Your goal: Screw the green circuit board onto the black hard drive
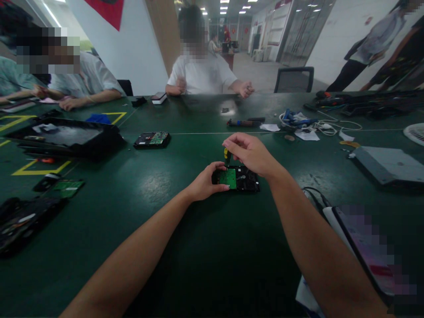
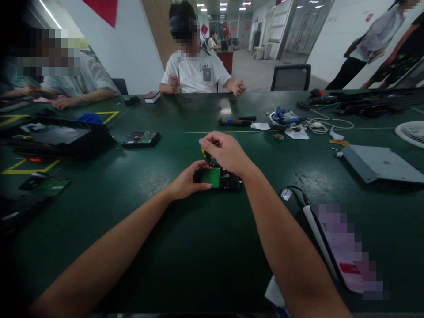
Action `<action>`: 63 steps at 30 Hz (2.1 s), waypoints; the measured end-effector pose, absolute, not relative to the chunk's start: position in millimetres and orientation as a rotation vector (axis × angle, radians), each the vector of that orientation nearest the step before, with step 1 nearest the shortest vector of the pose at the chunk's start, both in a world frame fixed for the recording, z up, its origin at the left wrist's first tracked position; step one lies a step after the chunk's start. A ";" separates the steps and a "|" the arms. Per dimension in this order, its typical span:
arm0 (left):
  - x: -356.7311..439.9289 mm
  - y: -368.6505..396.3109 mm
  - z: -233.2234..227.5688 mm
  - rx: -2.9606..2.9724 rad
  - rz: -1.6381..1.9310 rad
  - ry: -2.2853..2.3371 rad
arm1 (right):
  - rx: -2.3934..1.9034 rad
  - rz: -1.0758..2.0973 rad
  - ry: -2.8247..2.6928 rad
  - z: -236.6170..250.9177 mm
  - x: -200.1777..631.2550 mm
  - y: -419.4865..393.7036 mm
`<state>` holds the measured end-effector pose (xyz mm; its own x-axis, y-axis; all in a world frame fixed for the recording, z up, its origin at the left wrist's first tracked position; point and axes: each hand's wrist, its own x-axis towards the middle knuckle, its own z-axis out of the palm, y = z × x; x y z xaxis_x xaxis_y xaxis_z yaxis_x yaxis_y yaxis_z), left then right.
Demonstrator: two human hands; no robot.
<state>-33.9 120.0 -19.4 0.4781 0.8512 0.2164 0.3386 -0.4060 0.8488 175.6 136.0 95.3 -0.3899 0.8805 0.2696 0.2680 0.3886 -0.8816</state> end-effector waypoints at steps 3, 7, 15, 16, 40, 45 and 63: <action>-34.2 119.4 -17.7 1.958 0.828 1.005 | -1.040 0.972 -1.834 93.7 176.3 137.1; -34.0 119.3 -16.4 1.974 0.831 0.996 | -1.044 1.033 -1.810 94.1 175.3 135.1; -33.1 120.9 -19.2 1.975 0.860 0.973 | -0.938 1.183 -1.816 95.3 173.4 134.7; -33.1 121.1 -19.6 1.975 0.866 0.970 | -0.935 1.185 -1.813 95.1 173.2 135.0; -34.8 121.9 -22.4 1.997 0.863 0.977 | -0.954 1.181 -1.802 93.9 173.9 135.4; -34.5 121.2 -21.2 1.998 0.852 0.982 | -1.004 1.041 -1.871 96.3 174.6 134.4; -33.4 119.9 -18.5 1.978 0.862 0.965 | -0.982 1.209 -1.812 96.3 172.8 133.3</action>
<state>-33.4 119.9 -18.5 0.4867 0.8411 0.2359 0.3294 -0.4268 0.8422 172.8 133.3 96.3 -0.4379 0.8849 0.1588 0.1935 0.2652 -0.9446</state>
